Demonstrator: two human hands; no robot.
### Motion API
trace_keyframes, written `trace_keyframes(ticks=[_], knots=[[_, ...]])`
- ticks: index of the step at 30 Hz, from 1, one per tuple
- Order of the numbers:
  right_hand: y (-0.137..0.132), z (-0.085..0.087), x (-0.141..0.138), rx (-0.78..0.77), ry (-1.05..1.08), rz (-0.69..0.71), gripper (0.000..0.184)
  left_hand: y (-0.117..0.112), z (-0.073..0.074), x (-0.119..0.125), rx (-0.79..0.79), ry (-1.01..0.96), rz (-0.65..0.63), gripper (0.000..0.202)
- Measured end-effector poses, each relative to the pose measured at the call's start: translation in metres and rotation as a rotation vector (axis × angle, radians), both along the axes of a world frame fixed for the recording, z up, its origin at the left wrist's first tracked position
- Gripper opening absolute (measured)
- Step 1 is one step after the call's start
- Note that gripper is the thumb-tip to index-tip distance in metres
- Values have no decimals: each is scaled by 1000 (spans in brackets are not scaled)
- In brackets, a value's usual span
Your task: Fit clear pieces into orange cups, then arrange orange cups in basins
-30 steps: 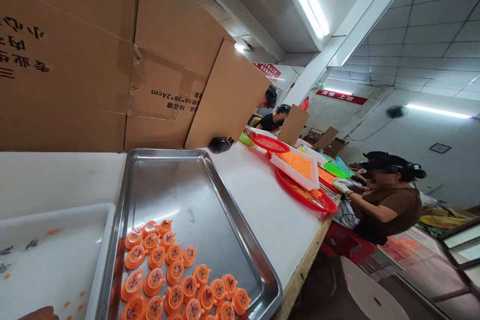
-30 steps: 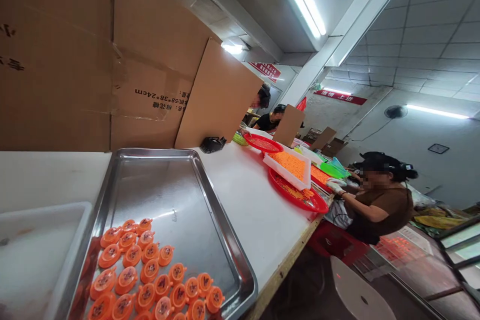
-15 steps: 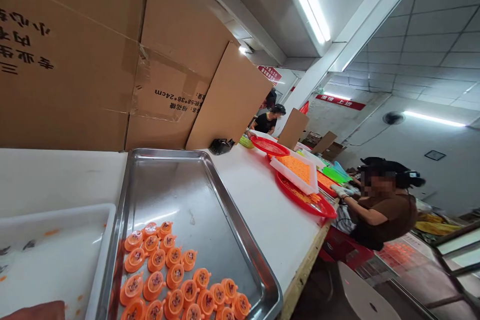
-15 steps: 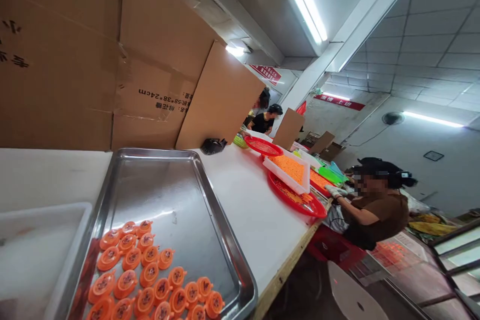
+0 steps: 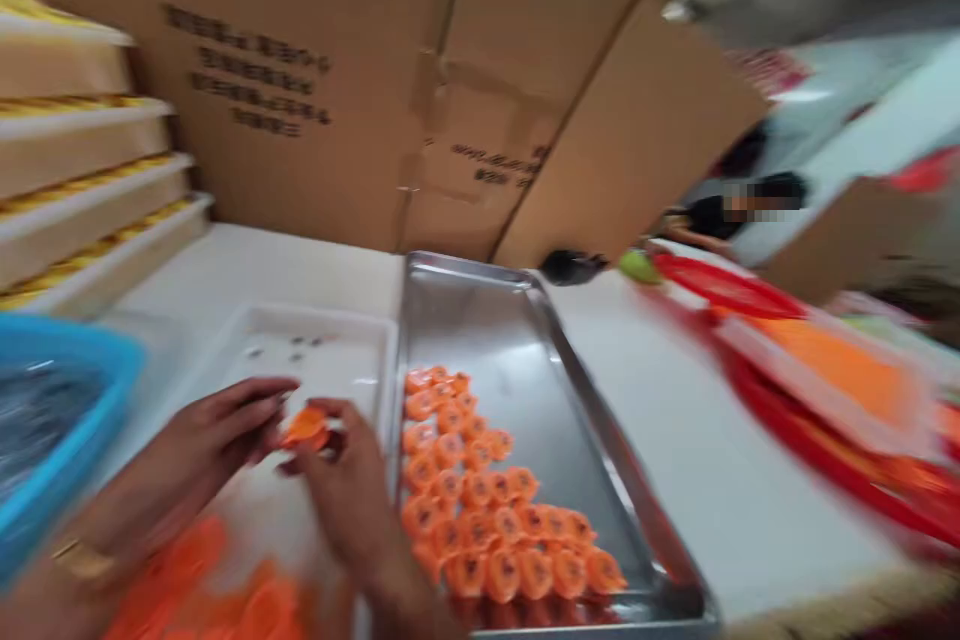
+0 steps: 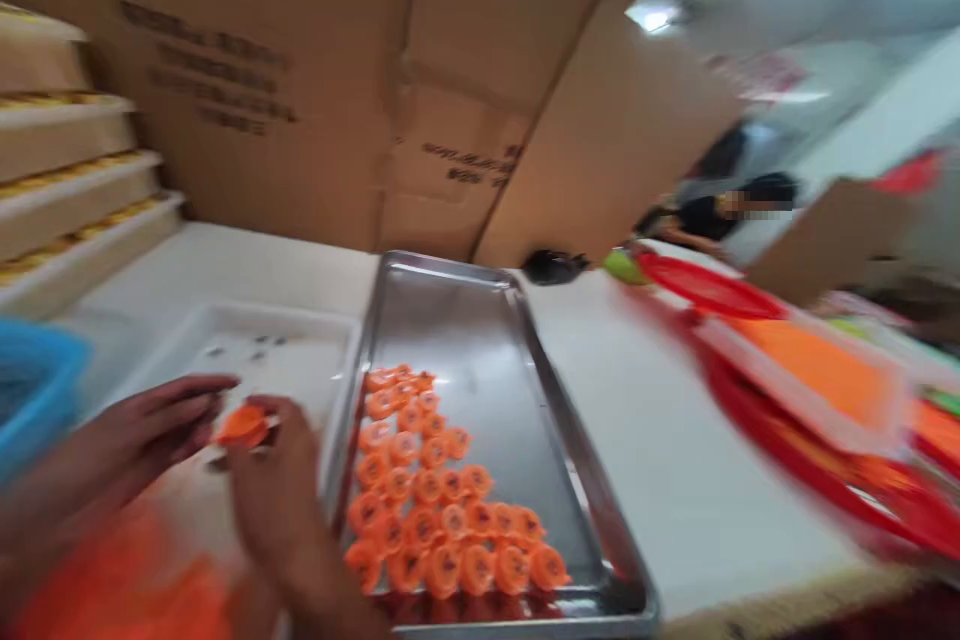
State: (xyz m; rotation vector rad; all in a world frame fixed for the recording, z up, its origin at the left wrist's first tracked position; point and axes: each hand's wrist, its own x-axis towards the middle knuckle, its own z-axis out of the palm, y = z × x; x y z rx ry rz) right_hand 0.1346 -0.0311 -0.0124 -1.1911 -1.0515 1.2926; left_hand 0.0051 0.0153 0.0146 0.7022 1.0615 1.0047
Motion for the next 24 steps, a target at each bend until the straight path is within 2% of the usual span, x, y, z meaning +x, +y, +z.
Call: trace_keyframes(ticks=[2, 6, 15, 21, 24], knots=[[2, 6, 2, 26, 46, -18, 35, -6, 0, -9, 60, -88, -42, 34], [7, 8, 5, -5, 78, 29, 38, 0, -1, -11, 99, -200, -11, 24], [3, 11, 4, 1, 92, -11, 45, 0, -2, -12, 101, -203, -34, 26], [4, 13, 5, -8, 100, 2, 27, 0, 1, -12, 82, -206, -12, 23], [4, 13, 6, -19, 96, -6, 25, -1, -1, -12, 121, -191, -29, 24]])
